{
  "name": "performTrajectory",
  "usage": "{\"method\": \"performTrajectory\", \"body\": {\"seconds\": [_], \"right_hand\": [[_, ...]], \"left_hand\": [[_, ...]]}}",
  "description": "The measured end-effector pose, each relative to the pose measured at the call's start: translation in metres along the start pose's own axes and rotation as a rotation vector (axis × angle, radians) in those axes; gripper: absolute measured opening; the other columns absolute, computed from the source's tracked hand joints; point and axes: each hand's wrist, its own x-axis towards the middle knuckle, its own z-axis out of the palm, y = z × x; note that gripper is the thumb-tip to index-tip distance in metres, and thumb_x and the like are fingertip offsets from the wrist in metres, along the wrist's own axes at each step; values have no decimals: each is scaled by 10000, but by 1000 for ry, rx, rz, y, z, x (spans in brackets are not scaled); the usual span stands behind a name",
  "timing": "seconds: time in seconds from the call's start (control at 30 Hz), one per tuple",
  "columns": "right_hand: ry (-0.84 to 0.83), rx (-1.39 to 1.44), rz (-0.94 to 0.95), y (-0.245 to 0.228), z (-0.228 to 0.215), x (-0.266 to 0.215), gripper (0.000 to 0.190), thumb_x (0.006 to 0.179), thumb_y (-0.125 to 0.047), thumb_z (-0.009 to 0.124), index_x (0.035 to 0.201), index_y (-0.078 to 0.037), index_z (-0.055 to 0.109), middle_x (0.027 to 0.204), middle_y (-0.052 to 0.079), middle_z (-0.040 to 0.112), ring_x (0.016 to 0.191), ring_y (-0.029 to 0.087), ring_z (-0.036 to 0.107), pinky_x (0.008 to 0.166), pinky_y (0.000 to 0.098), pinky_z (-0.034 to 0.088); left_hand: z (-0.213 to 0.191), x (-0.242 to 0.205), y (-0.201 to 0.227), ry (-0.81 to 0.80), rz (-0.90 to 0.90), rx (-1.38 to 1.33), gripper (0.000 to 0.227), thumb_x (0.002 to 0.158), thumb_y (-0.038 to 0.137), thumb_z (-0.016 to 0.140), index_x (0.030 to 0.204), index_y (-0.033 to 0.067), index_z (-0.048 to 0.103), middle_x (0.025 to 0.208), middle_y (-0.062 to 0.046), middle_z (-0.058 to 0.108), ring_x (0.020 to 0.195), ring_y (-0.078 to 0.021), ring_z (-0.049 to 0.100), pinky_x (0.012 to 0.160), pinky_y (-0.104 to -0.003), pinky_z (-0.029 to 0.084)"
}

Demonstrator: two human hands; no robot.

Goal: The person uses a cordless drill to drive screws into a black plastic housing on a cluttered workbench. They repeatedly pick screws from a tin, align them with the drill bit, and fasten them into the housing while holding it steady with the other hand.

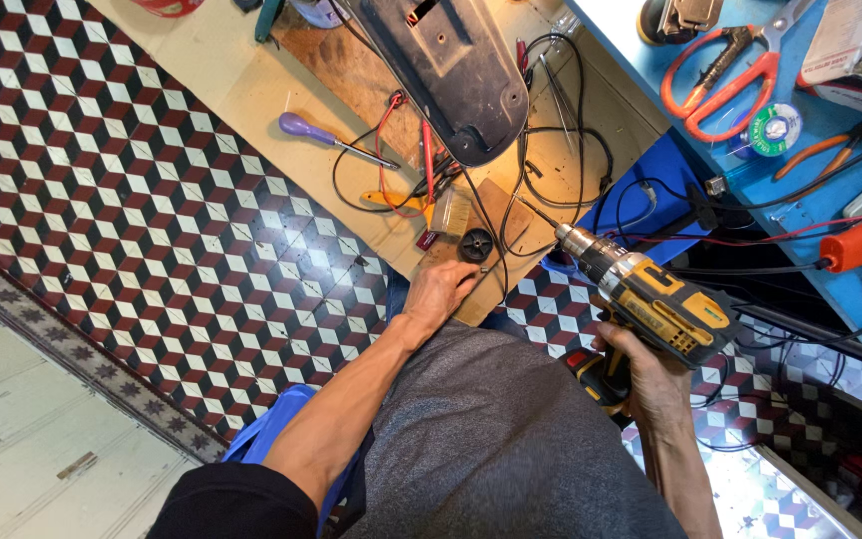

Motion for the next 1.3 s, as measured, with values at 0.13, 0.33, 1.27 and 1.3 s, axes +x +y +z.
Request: {"method": "performTrajectory", "body": {"seconds": [0.13,0.33,1.27,1.3], "right_hand": [[37,-54,108,-34,17,-13,384,783,-153,759,1146,-42,697,887,67,705,801,180,692,719,366,623],[36,-89,141,-50,23,-16,365,798,-153,739,1149,-53,720,868,69,703,787,160,681,700,338,607],[9,-85,-32,-50,34,-4,331,816,-27,704,1140,29,668,922,137,717,752,202,696,685,372,611],[2,-66,-53,-49,35,-5,324,825,-21,706,1140,42,670,903,152,700,745,209,699,670,375,611]], "left_hand": [[5,7,5,26,93,21,237,873,178,761,1103,123,748,931,-114,704,864,-331,697,767,-438,555],[14,10,10,97,66,78,162,869,197,757,1000,106,733,881,-105,687,842,-325,694,721,-447,541],[-48,91,-52,857,-55,-571,390,1099,430,625,1055,48,690,968,-53,746,860,-176,690,794,-292,562],[-40,73,-41,623,-222,-423,339,1048,412,644,1079,80,706,1016,-60,725,864,-211,695,776,-329,559]]}}
